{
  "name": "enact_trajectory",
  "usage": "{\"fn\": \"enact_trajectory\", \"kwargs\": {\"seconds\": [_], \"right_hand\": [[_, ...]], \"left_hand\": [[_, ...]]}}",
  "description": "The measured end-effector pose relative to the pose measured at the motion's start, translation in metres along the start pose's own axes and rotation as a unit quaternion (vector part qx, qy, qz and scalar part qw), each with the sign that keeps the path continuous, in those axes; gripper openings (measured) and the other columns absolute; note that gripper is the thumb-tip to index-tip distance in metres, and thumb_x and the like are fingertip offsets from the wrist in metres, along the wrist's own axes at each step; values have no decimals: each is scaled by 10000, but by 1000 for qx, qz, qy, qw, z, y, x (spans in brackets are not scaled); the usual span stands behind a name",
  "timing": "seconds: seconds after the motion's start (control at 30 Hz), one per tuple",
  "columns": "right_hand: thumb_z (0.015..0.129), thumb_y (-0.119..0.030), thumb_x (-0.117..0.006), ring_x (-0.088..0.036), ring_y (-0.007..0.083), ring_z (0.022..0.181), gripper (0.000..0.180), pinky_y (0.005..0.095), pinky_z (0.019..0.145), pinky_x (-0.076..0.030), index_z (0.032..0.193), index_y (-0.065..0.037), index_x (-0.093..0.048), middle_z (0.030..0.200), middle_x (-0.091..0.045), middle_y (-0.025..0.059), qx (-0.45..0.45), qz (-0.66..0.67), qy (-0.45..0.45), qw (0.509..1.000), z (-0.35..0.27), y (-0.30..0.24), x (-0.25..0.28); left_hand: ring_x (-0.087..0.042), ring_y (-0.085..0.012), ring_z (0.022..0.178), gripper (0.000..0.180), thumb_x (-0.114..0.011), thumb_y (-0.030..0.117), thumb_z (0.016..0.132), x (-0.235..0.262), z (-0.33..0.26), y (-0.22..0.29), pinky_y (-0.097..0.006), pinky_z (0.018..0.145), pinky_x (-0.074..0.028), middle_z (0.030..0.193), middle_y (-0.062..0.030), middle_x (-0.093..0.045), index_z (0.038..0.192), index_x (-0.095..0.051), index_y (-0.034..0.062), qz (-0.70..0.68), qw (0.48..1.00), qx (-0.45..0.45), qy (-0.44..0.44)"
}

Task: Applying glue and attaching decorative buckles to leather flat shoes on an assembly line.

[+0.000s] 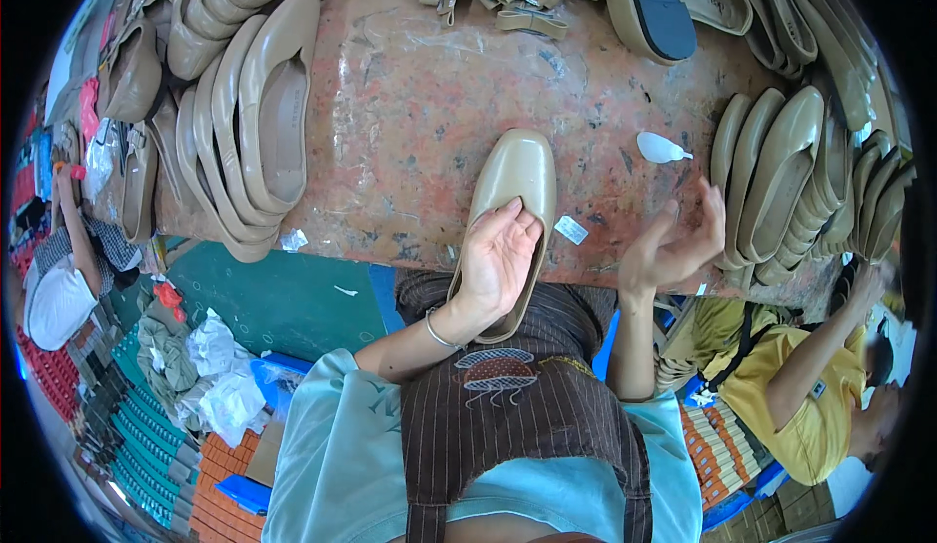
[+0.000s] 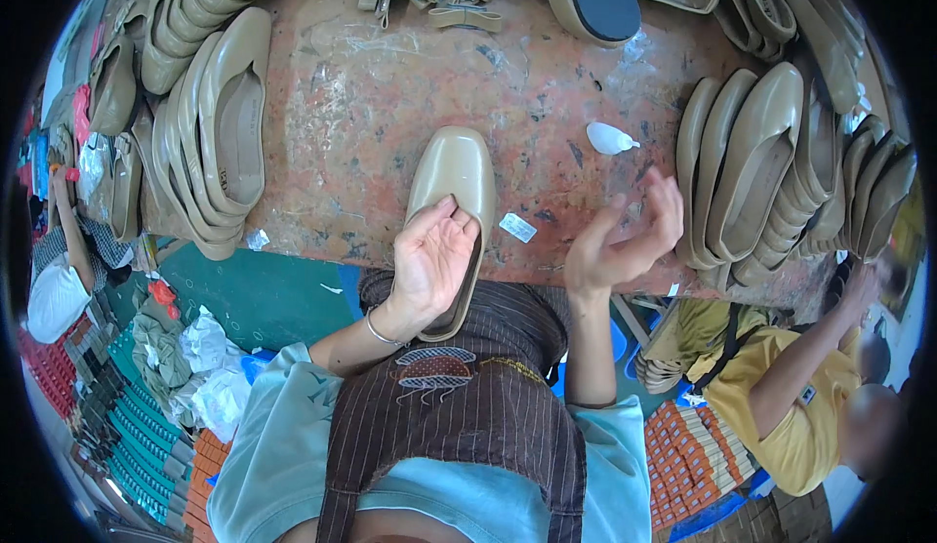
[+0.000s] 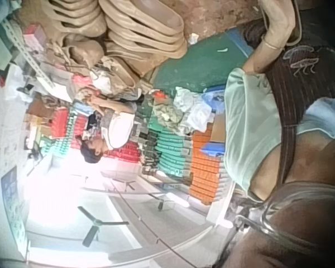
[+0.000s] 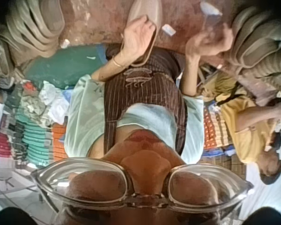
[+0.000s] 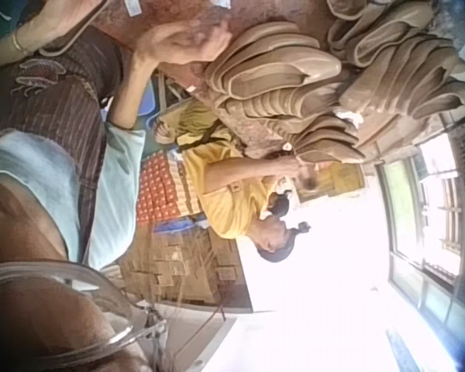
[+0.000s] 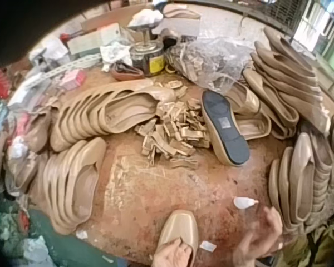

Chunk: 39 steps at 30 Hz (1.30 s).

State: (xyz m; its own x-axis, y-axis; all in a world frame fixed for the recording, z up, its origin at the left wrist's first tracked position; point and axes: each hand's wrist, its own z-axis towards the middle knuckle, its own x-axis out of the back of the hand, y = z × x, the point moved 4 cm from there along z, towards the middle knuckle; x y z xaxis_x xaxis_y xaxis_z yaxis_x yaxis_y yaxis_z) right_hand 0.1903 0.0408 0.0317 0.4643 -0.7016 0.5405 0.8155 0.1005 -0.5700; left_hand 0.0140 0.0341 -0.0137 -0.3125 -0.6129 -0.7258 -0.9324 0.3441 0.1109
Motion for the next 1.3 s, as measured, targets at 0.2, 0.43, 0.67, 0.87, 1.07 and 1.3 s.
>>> {"fn": "enact_trajectory", "kwargs": {"seconds": [0.2, 0.43, 0.67, 0.87, 1.07, 1.3], "right_hand": [[779, -39, -651, -610, 298, 912, 216, 363, 789, -496, 994, -44, -626, 935, -644, 106, 108, 34, -161, 980, 61, -52, -109], [746, -96, -679, -603, 252, 815, 129, 390, 671, -508, 810, -73, -569, 863, -632, 42, 135, -62, -198, 969, 63, -27, -133], [744, -39, -686, -619, 253, 838, 158, 340, 690, -518, 888, -34, -621, 959, -658, 93, 203, 5, -214, 955, 44, -9, -121], [737, -3, -712, -647, 255, 844, 250, 317, 748, -520, 979, -35, -660, 942, -678, 106, -10, 135, -268, 954, 38, -46, -62], [692, 50, -717, -647, 252, 912, 337, 330, 786, -529, 1017, -23, -665, 1009, -684, 97, 53, 142, -326, 933, 6, -58, -50], [704, 38, -702, -637, 262, 913, 328, 335, 784, -530, 1025, -20, -668, 1016, -681, 102, 73, 123, -343, 928, 5, -59, -50]], "left_hand": [[-551, -173, 975, 94, -515, 94, 887, 0, 2, 3, -329, 949, -393, 938, -55, -626, 923, -567, 25, -16, 999, 2, -49], [-552, -171, 980, 94, -518, 101, 885, 11, 10, -3, -327, 952, -388, 932, -52, -630, 917, -567, 27, -53, 994, 17, -93], [-552, -179, 1009, 92, -515, 98, 880, 1, 6, -1, -330, 958, -384, 925, -50, -635, 906, -571, 30, -29, 998, 17, -51], [-548, -205, 1033, 181, -495, 125, 883, 8, 6, 0, -347, 968, -388, 1000, -76, -626, 1006, -549, 5, -39, 996, 12, -82], [-534, -231, 1092, 327, -445, 148, 890, -1, 5, 0, -379, 1019, -371, 1141, -136, -587, 1162, -486, -29, 6, 999, 6, -49], [-532, -232, 1094, 329, -440, 151, 891, -1, 5, -1, -382, 1016, -374, 1145, -130, -581, 1170, -481, -19, 6, 999, -2, -54]]}}
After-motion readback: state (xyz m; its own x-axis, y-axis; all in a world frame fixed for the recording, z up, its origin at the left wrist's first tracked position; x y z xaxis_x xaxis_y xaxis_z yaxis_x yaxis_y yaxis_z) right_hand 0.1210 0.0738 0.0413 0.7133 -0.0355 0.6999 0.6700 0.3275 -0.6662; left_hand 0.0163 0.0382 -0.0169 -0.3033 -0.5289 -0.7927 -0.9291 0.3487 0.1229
